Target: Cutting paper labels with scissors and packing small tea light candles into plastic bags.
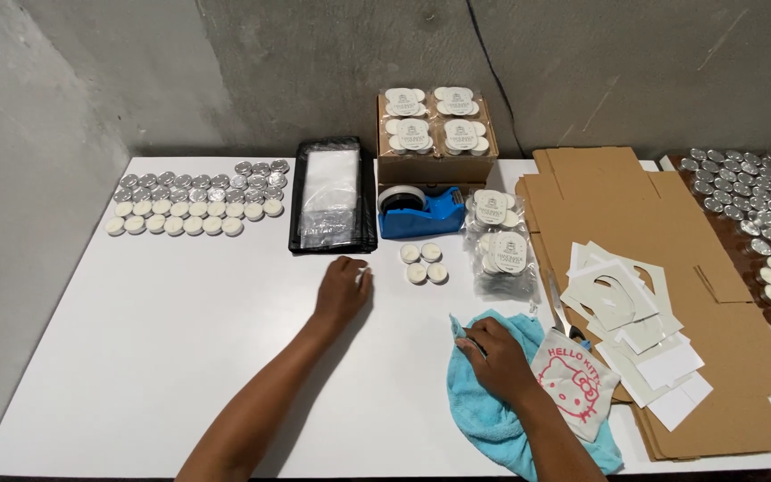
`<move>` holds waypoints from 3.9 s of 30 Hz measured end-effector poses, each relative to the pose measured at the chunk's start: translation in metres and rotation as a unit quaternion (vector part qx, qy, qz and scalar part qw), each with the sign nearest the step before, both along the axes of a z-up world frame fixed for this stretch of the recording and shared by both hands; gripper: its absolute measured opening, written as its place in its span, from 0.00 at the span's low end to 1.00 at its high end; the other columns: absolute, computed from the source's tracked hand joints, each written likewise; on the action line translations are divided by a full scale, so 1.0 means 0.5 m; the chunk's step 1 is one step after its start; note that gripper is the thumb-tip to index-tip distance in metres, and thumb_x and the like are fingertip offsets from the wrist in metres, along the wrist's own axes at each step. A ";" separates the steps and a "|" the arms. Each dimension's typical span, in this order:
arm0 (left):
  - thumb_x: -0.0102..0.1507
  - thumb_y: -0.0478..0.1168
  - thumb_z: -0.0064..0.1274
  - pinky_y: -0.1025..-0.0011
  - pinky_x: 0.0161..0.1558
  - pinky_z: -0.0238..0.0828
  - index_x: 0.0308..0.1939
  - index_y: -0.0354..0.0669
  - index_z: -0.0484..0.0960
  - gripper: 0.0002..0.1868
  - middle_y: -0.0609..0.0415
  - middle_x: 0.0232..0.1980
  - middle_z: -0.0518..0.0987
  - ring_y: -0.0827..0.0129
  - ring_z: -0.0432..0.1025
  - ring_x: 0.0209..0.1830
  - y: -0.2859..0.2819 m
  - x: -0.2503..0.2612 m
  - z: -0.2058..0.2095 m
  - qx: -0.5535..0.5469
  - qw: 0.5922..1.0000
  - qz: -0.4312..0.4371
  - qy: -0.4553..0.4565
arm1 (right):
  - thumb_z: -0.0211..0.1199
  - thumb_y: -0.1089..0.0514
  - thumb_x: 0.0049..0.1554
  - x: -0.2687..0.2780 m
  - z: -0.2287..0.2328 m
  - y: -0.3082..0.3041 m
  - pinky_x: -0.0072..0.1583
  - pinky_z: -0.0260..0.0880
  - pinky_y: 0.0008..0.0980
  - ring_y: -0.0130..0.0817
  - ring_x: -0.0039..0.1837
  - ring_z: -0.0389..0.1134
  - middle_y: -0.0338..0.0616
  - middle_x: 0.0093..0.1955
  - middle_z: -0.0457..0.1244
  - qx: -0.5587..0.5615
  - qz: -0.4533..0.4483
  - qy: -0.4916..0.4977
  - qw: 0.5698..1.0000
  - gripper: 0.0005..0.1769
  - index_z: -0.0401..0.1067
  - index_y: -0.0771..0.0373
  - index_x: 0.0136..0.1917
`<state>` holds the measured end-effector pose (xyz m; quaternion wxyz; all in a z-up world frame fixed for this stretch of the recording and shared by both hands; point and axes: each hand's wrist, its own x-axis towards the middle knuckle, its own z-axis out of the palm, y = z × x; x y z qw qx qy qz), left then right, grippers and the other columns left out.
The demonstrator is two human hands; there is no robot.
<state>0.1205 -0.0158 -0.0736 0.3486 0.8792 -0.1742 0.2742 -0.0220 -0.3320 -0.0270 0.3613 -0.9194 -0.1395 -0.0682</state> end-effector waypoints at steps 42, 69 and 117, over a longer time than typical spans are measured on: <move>0.64 0.52 0.63 0.60 0.42 0.79 0.48 0.38 0.85 0.21 0.43 0.36 0.83 0.53 0.79 0.41 0.024 -0.316 0.137 0.038 0.984 -0.137 0.109 | 0.59 0.60 0.59 0.041 0.178 0.277 0.26 0.70 0.25 0.32 0.31 0.72 0.51 0.32 0.69 0.153 -0.029 0.362 0.919 0.15 0.76 0.72 0.55; 0.64 0.37 0.59 0.64 0.54 0.74 0.47 0.48 0.89 0.09 0.53 0.43 0.89 0.57 0.81 0.49 0.135 -0.178 0.151 -0.084 0.953 -0.073 0.282 | 0.61 0.57 0.59 0.201 0.136 0.159 0.60 0.74 0.49 0.55 0.61 0.71 0.60 0.52 0.68 -0.115 -0.125 0.148 0.974 0.27 0.66 0.79 0.67; 0.60 0.32 0.58 0.69 0.37 0.77 0.37 0.50 0.91 0.09 0.51 0.35 0.87 0.56 0.81 0.33 0.084 -0.204 0.170 -0.079 0.978 -0.077 0.176 | 0.59 0.52 0.60 0.192 0.081 0.154 0.56 0.78 0.37 0.38 0.56 0.74 0.44 0.49 0.73 -0.058 -0.089 0.217 0.970 0.19 0.74 0.52 0.64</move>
